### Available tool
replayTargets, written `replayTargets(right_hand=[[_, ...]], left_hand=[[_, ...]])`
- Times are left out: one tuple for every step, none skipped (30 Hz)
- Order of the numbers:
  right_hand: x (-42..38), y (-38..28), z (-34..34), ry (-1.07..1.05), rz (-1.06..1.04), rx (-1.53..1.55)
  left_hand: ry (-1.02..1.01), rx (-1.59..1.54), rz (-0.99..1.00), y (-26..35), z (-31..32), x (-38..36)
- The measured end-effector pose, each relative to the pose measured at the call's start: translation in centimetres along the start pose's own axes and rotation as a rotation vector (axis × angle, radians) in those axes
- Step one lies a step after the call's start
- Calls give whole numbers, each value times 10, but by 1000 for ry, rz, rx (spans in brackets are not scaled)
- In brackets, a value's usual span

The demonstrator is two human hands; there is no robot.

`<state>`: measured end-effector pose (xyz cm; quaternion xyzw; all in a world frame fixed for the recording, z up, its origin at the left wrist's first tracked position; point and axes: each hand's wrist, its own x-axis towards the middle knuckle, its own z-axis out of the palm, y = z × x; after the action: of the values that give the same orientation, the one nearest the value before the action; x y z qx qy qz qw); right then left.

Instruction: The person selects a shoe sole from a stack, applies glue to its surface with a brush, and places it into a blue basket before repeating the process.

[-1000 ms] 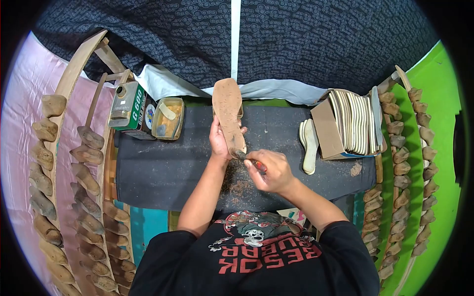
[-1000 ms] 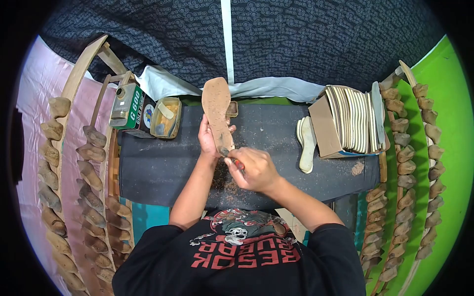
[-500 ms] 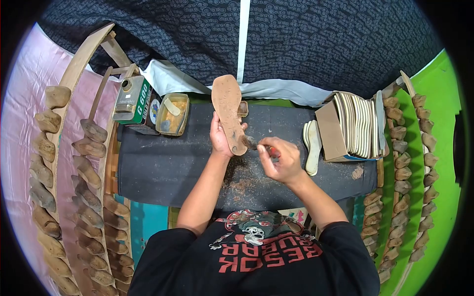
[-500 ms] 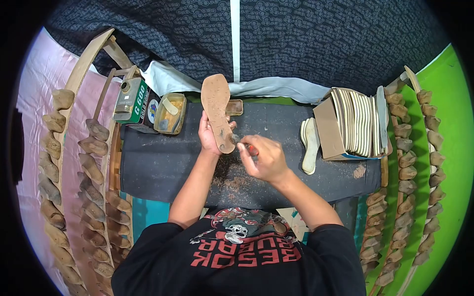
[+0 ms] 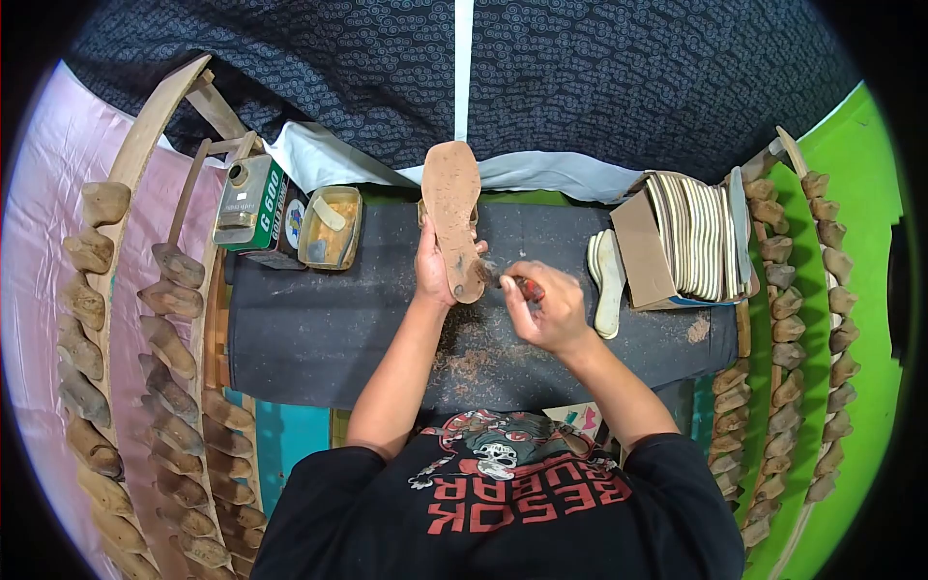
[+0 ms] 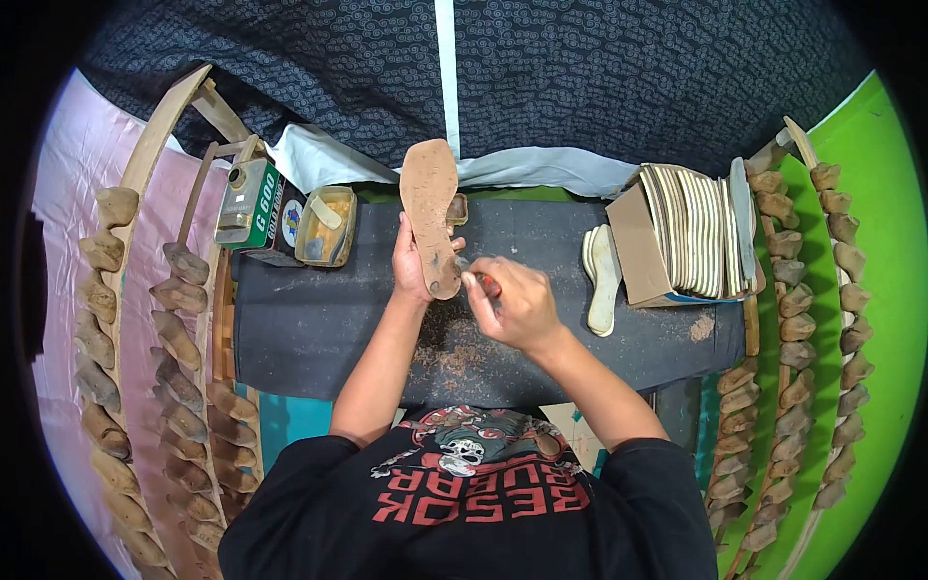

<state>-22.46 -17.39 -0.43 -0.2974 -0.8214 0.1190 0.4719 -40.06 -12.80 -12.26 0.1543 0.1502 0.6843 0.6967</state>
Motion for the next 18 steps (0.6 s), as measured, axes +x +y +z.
replayTargets(right_hand=[[-4,-3,2,-14,-10,5],[-7,-9,1,-46,9,-6],[-11,-10,5,-16,-31,38],[-16,-13,9,-22,-37,85],[-19,-16,11,-28,-44,130],[-20,-17,11,-27,-44,131],[-21,-17,10,-34,2,134],[-21,-17,9,-42,49,138],[-17,-14,8,2,61,91],[-13,-9,6,23,72,58],[-10,-5,3,45,81,26],[-6,-4,1,62,105,12],[-5,-1,1,62,105,11],[-3,1,1,78,98,6],[-3,2,1,93,91,0],[-3,0,1,65,104,20],[-5,-2,1,65,105,20],[-7,-4,1,35,68,12]], left_hand=[[17,10,4,1,0,0],[34,20,10,2,0,0],[34,22,11,2,-1,0],[62,42,23,1,-2,-1],[89,61,34,0,-3,-1],[89,62,34,0,-3,0],[67,37,30,0,-3,-1],[46,12,25,-1,-3,-1],[47,11,24,-1,-3,-2],[41,17,9,-1,-2,-2],[33,24,-4,-1,-1,-2],[33,23,-3,-1,0,-2],[14,-2,-22,-1,2,-3],[-5,-27,-41,0,3,-3],[-6,-27,-41,-1,3,-2],[-10,-35,-39,-1,2,-1],[-14,-44,-36,-1,1,-1],[-14,-44,-36,-1,1,-1]])
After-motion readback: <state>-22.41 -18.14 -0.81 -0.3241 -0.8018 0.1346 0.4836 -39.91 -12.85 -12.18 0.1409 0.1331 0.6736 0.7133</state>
